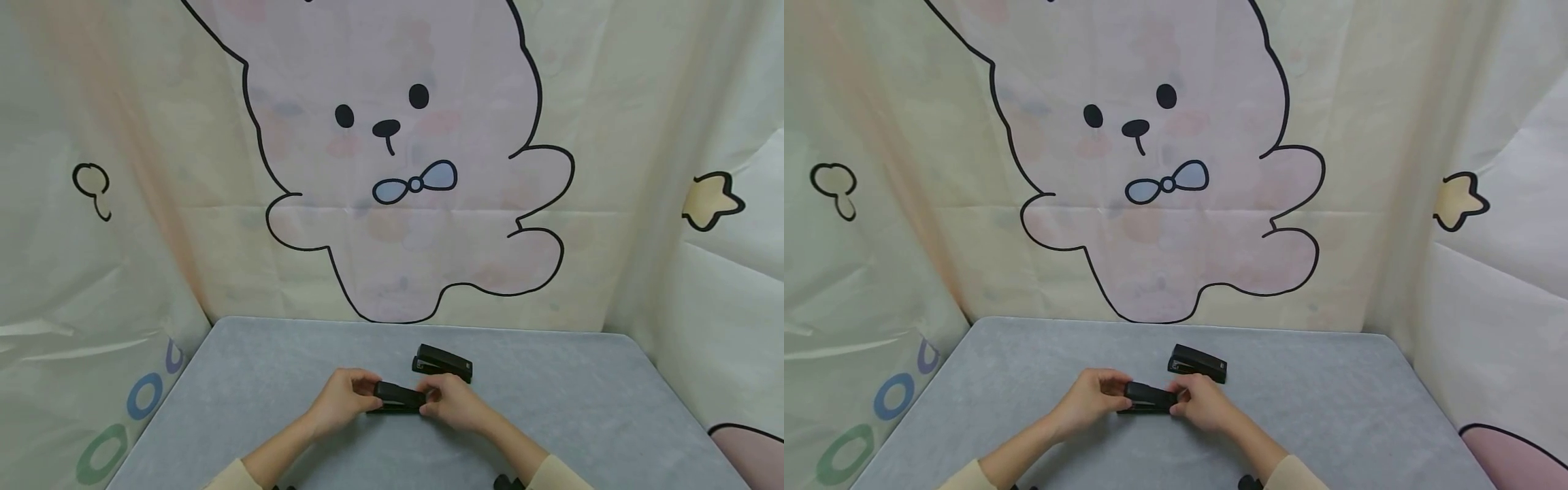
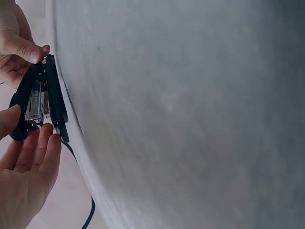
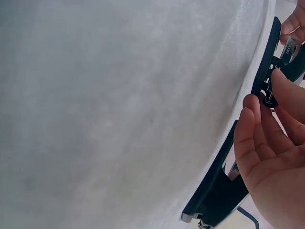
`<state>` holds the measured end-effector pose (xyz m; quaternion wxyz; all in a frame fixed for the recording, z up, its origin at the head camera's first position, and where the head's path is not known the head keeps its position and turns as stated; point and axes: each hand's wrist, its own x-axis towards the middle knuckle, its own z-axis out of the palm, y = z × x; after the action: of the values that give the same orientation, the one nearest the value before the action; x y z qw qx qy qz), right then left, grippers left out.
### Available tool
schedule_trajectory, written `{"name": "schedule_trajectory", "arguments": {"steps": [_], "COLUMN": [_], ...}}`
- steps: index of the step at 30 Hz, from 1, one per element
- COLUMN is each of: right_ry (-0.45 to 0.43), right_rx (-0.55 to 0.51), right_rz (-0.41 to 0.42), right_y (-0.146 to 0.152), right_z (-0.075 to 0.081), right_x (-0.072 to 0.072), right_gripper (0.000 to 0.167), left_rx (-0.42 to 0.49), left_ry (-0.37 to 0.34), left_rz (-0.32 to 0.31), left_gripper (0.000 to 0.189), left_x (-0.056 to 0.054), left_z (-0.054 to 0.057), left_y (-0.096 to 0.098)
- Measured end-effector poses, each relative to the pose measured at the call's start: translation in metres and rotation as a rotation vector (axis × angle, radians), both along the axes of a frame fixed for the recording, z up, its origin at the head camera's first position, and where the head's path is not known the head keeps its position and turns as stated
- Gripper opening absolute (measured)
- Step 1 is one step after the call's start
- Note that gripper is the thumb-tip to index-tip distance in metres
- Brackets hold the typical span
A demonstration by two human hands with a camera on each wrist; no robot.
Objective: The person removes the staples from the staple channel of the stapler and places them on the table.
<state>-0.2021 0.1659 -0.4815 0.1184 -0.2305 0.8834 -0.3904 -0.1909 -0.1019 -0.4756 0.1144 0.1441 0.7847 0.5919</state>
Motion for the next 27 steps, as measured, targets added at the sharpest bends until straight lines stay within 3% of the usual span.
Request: {"name": "schedule_trajectory", "arguments": {"steps": [8,27], "right_ry": [0.006,-0.038], "right_rx": [-0.005,-0.010], "right_rz": [0.029,0.051], "right_y": [0.015,0.047], "right_z": [0.005,0.008], "right_x": [0.013,0.035], "right_gripper": [0.019,0.019], "left_rx": [0.049,0.031], "left_ry": [0.018,-0.004], "left_rz": [-0.043,-0.082], "left_gripper": [0.032,0.027], "left_x": [0.010,0.027], "left_z": [0.002,-0.005], "left_y": [0.011,0.043]}}
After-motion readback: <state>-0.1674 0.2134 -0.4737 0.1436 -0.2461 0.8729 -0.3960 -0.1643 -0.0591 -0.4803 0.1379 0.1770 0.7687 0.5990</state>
